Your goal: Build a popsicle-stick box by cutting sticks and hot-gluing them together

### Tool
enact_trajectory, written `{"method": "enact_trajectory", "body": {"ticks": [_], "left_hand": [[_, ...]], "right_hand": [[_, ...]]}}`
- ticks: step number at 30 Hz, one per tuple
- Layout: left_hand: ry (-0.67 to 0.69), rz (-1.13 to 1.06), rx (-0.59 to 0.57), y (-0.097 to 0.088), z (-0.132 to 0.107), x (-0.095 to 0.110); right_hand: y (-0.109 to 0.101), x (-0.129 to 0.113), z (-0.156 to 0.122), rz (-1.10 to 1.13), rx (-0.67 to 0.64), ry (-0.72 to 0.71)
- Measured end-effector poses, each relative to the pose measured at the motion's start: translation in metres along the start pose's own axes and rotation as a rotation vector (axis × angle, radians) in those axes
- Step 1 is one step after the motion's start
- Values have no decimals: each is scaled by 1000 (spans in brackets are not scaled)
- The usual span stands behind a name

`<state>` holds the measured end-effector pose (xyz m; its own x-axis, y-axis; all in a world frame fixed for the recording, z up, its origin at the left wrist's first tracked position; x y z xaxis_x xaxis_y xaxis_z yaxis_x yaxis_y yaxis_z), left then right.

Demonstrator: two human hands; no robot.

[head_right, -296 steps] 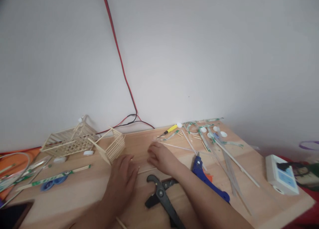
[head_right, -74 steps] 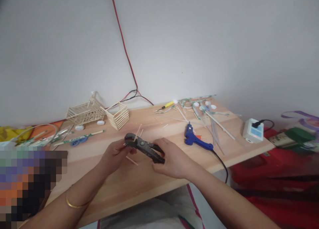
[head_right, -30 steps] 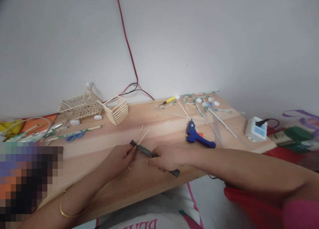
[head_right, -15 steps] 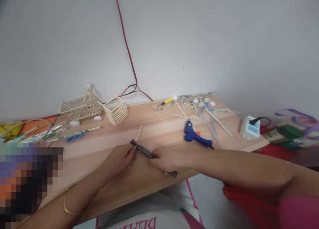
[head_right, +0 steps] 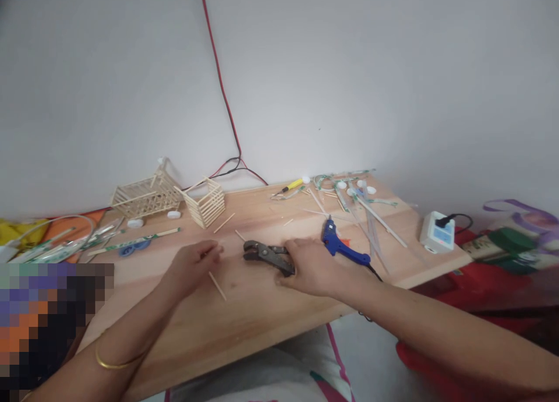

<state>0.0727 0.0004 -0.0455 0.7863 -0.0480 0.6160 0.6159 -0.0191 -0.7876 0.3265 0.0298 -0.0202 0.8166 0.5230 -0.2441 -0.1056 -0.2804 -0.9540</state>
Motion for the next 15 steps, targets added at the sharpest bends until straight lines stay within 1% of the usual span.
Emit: {"method": "enact_trajectory", "body": {"ticks": [2,3,4,6,8,10,12,15], "left_hand": [[34,143,188,-11,2,-3],[51,207,255,-15,3,-3],[65,255,296,-18,4,-3],[88,293,320,-19,7,-2],[111,273,325,-17,11,1],[120,217,328,-13,15,3],[95,135,330,-6,17,3],[79,22,323,4,17,-2]], "right_hand": [[9,5,-2,-64,89,26],[13,7,-2,-81,129,48],[18,9,-3,-90,163,74],[25,12,-3,-98,222,125],[28,14,-2,-104,267,139],[29,16,0,-102,288,104],[26,19,4,-82,294,55],[15,17,15,-39,311,10]]}}
Point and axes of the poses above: each hand's wrist, its own z-axis towards the middle knuckle, its own y-axis out of the palm, x = y × z, the point moved 2 cm from there along z, towards the middle knuckle, and after that the axes turned 1 degree about x, right-handed, at the moved point
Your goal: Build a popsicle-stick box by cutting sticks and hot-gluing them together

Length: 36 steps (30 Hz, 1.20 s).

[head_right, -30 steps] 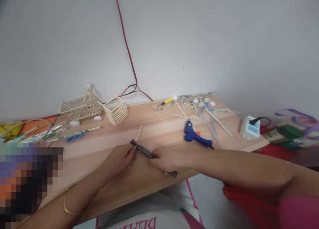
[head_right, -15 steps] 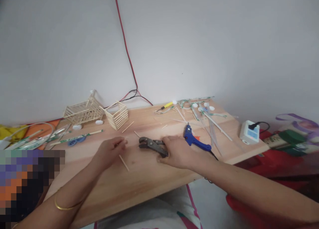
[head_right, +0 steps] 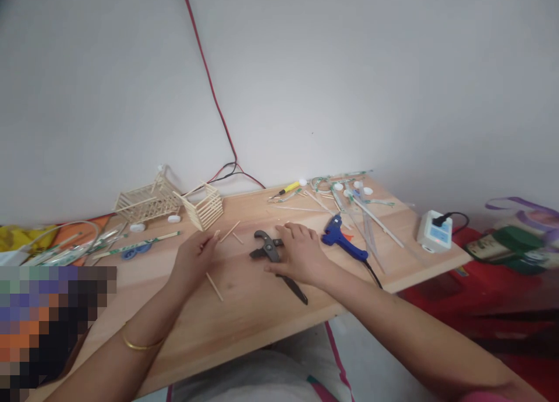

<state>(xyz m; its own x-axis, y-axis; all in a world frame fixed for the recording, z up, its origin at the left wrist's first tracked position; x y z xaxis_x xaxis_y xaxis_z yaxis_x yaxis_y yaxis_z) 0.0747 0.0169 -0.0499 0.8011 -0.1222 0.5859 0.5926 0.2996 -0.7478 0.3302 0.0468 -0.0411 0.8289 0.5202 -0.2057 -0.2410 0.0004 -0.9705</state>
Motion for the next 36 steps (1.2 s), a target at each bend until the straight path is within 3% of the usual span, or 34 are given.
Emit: {"method": "enact_trajectory", "body": {"ticks": [6,10,21,24,27,30,33,36], "left_hand": [[23,-56,54,1,-5,-11],[-15,-86,84,-3,-3,-15],[-258,-407,-2,-2,-3,-17],[-285,-445,9,-4,-2,-17],[-273,-455,2,-4,0,-15],[-227,-513,-76,-2,-1,-10],[-209,-600,-178,1,-4,-4],[-218,-688,-215,0,-7,2]], "right_hand": [[-20,-30,51,12,-22,-190],[-24,-42,74,-14,-19,-219],[29,-69,132,-152,-216,-425],[22,-68,135,-169,-250,-451],[-1,-71,127,-123,-257,-554],[-26,-78,116,58,-254,-681],[-38,-82,109,236,-267,-626],[-35,-82,102,398,-252,-497]]}}
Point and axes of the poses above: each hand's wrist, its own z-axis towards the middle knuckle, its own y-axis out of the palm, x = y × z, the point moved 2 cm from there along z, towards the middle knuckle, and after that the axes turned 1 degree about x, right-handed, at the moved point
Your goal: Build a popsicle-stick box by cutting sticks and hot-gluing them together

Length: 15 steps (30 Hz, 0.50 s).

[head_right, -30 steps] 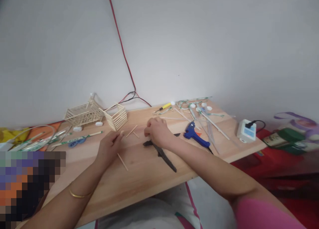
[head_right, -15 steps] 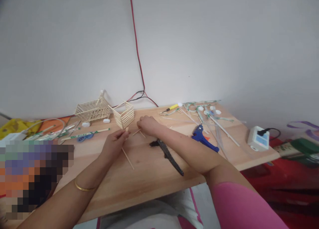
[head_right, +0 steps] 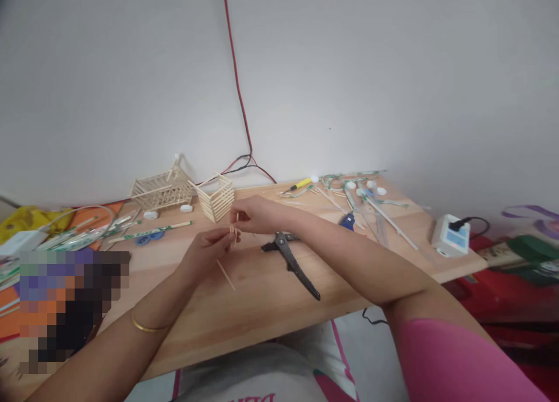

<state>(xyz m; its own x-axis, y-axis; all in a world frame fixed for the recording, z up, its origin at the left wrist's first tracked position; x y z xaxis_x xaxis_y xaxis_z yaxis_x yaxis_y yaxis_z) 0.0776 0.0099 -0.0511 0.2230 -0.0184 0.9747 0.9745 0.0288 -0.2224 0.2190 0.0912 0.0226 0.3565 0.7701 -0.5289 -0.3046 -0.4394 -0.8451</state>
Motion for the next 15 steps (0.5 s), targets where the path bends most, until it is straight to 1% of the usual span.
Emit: {"method": "enact_trajectory", "body": {"ticks": [3,5,7,9,12,15], "left_hand": [[-18,-77,-53,3,-2,4],[-29,-78,-94,5,-3,4],[-17,-38,-123,6,-3,2],[2,14,-145,7,-4,0],[25,71,-161,8,-6,-1],[64,144,-153,10,-7,0]], "right_hand": [[9,0,-7,132,89,26],[16,1,-11,236,126,37],[22,3,-15,370,118,66],[26,6,-19,477,65,90],[29,7,-25,500,16,119],[31,4,-30,412,31,161]]}}
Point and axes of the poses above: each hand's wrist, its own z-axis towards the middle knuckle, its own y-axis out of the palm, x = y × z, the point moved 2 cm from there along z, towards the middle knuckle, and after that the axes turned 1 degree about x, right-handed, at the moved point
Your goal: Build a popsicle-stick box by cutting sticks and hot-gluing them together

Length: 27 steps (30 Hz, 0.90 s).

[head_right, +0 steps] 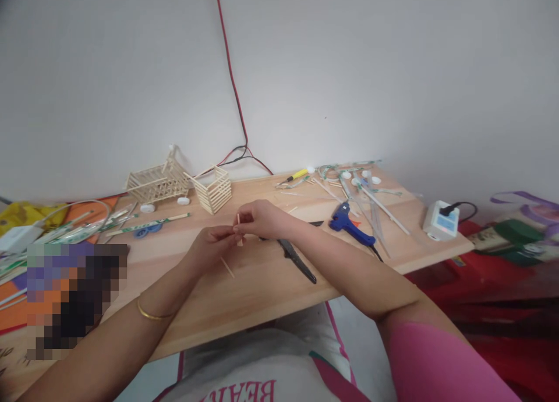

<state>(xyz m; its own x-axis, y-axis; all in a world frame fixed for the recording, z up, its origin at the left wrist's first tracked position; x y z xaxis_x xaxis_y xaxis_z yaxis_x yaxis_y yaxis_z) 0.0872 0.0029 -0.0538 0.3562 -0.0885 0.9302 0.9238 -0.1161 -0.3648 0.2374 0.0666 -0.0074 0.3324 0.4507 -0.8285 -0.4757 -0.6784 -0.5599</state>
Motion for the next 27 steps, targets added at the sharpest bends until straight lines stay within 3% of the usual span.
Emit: {"method": "enact_trajectory", "body": {"ticks": [5,8,21,27], "left_hand": [[111,182,-32,2,2,-3],[173,301,-62,4,4,-9],[179,321,-83,10,-2,-1],[208,304,-75,11,-3,-3]], "right_hand": [[11,0,-7,-283,127,-24],[19,6,-9,-381,131,-23],[28,11,-18,-370,160,-5],[29,4,-19,-460,109,-37]]}}
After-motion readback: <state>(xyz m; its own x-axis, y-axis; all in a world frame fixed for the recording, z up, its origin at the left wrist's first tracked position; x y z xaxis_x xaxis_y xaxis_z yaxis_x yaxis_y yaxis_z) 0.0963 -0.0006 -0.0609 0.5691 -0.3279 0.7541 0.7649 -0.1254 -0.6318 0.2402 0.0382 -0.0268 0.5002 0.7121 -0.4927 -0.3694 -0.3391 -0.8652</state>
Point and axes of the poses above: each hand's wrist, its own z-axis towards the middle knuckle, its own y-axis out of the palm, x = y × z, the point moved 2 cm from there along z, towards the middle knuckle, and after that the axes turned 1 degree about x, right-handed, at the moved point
